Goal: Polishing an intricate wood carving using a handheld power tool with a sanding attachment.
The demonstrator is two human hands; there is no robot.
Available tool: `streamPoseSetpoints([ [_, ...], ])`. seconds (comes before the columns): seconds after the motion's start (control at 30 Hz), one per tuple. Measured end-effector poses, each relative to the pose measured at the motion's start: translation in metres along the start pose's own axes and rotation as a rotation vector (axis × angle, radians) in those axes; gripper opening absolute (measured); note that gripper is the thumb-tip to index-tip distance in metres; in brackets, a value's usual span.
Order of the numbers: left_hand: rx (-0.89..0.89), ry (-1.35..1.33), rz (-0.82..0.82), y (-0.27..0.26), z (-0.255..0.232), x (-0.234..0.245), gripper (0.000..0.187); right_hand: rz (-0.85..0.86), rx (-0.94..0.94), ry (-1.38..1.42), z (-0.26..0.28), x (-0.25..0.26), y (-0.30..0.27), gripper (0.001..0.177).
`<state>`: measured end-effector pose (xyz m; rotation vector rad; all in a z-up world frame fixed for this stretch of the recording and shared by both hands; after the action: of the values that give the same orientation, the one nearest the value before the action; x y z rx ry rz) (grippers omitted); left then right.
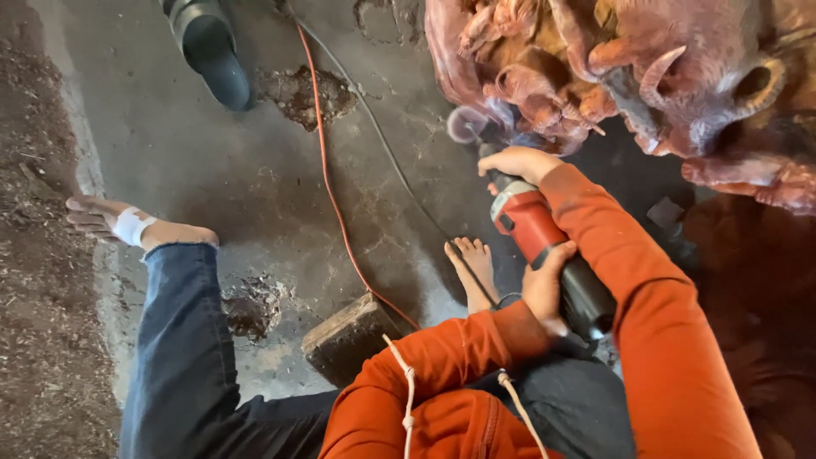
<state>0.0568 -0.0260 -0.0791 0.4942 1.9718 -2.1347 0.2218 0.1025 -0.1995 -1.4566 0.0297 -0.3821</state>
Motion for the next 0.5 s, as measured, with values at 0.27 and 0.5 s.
streamPoseSetpoints([
  [0.27,-0.072,-0.088,0.013,-0.017,-0.082,-0.001,0.077,0.037,0.071,-0.047,0.076,-0.039,0.015,0.062],
  [0.5,-0.047,-0.097,-0.007,0.004,-0.054,0.005,0.07,0.013,0.008,-0.039,0.057,-0.031,0.006,0.061],
])
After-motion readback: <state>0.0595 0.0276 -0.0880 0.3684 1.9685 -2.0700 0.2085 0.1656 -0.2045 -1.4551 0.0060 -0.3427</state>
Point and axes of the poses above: each hand's wrist, its own y-axis towards the middle knuckle, its own x-axis out of the back of the hand, z = x × y, the point moved 10 cm from there along y, towards the middle knuckle, and after that the axes turned 2 degrees about -x, right-handed, at the moved point
